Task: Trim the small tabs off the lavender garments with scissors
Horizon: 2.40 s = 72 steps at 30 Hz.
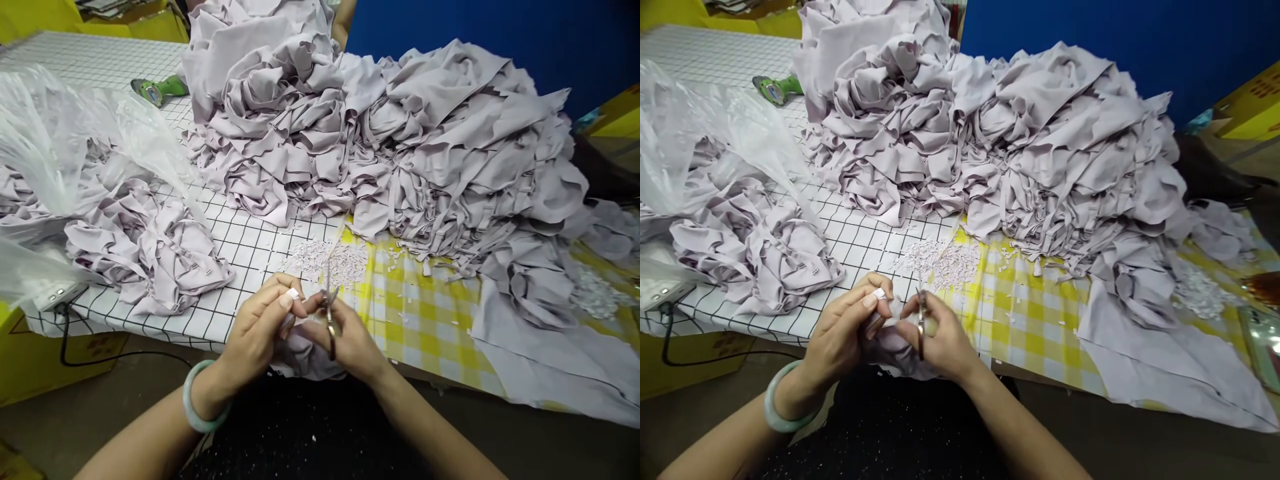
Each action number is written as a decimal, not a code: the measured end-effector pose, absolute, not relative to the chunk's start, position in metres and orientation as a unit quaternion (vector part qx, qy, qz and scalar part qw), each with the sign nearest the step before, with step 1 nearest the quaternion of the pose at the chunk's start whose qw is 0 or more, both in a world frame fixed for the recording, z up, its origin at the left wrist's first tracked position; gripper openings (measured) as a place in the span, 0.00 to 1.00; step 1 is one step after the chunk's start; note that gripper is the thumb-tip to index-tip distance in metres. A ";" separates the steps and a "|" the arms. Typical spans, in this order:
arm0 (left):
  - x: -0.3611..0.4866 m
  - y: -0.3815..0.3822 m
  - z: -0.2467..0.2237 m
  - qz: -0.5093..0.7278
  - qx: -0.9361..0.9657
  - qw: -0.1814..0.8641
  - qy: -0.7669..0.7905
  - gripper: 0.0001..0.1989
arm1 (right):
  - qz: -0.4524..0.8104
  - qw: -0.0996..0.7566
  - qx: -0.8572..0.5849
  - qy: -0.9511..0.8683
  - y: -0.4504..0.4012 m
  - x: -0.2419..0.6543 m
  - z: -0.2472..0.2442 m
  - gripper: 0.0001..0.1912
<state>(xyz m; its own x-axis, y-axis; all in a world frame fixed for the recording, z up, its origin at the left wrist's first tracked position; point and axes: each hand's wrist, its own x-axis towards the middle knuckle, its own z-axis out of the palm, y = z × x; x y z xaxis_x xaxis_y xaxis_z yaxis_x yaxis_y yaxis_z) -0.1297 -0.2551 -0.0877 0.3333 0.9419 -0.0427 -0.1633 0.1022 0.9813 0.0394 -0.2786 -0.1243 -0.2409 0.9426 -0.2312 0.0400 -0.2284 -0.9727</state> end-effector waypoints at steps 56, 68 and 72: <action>-0.160 -0.256 -0.102 0.420 0.493 0.604 0.464 0.15 | 0.537 0.302 -0.506 -0.603 -0.307 0.053 -0.131 0.10; -0.090 -0.182 0.006 0.535 0.555 0.592 0.235 0.09 | 0.563 0.500 -0.423 -0.504 -0.248 0.075 -0.077 0.20; -0.029 -0.095 0.023 0.347 0.721 0.533 0.274 0.26 | 0.304 0.602 -0.564 -0.477 -0.148 0.137 -0.006 0.13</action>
<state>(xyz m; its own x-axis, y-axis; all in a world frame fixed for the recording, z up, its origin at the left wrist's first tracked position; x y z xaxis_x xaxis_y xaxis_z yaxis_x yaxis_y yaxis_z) -0.0288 -0.0945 0.0227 0.6084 0.7656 0.2093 0.0253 -0.2823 0.9590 0.1371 -0.1483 -0.0055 0.3601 0.9036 0.2320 0.1724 0.1800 -0.9684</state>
